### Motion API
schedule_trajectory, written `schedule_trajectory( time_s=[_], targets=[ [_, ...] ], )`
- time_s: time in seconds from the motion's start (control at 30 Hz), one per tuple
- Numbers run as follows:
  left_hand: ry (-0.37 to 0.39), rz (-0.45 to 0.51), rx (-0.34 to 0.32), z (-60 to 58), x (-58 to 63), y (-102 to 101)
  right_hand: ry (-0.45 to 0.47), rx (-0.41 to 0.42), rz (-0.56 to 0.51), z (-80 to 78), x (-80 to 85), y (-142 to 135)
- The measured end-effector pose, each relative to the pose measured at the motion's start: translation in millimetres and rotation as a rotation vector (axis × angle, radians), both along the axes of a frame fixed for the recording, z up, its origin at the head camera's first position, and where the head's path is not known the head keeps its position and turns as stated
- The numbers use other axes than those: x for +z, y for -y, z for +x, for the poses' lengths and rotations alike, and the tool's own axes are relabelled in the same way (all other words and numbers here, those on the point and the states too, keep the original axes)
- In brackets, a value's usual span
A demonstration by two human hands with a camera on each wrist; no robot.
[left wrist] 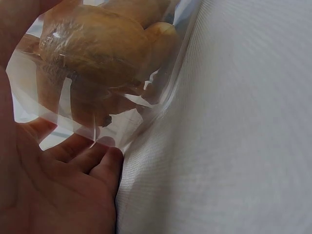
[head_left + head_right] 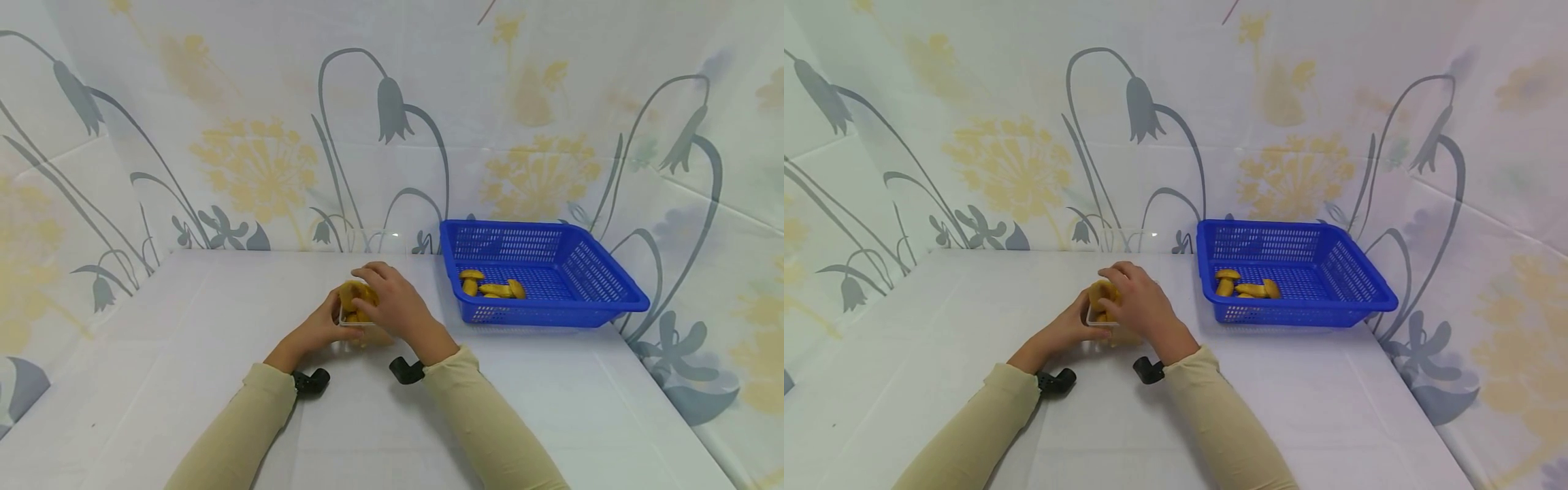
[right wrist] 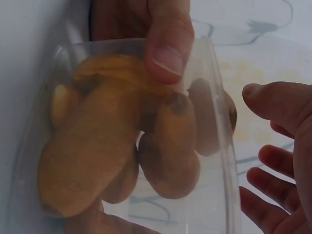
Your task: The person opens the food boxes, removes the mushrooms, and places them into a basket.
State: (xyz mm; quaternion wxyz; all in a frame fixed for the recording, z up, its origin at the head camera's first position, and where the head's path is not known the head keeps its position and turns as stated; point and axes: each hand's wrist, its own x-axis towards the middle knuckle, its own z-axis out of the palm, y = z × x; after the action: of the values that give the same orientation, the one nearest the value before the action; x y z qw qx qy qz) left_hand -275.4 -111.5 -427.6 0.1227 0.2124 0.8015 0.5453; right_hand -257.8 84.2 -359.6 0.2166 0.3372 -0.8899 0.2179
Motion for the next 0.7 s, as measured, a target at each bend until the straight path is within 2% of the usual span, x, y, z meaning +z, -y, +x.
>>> schedule_trajectory(
  time_s=[0.27,0.47,0.7],
  targets=[
    [0.014,-0.009,-0.007,19.2,24.6,-2.0,0.024,0.027,-0.001,-0.3,-6.2,8.7],
    [0.009,0.005,-0.017,20.5,25.4,-2.0,0.113,0.035,0.049,-0.4,-7.6,11.5],
    [-0.036,0.017,-0.016,-1.4,-3.5,1.6,0.170,0.025,0.116,-0.6,-6.3,14.3]
  ],
)
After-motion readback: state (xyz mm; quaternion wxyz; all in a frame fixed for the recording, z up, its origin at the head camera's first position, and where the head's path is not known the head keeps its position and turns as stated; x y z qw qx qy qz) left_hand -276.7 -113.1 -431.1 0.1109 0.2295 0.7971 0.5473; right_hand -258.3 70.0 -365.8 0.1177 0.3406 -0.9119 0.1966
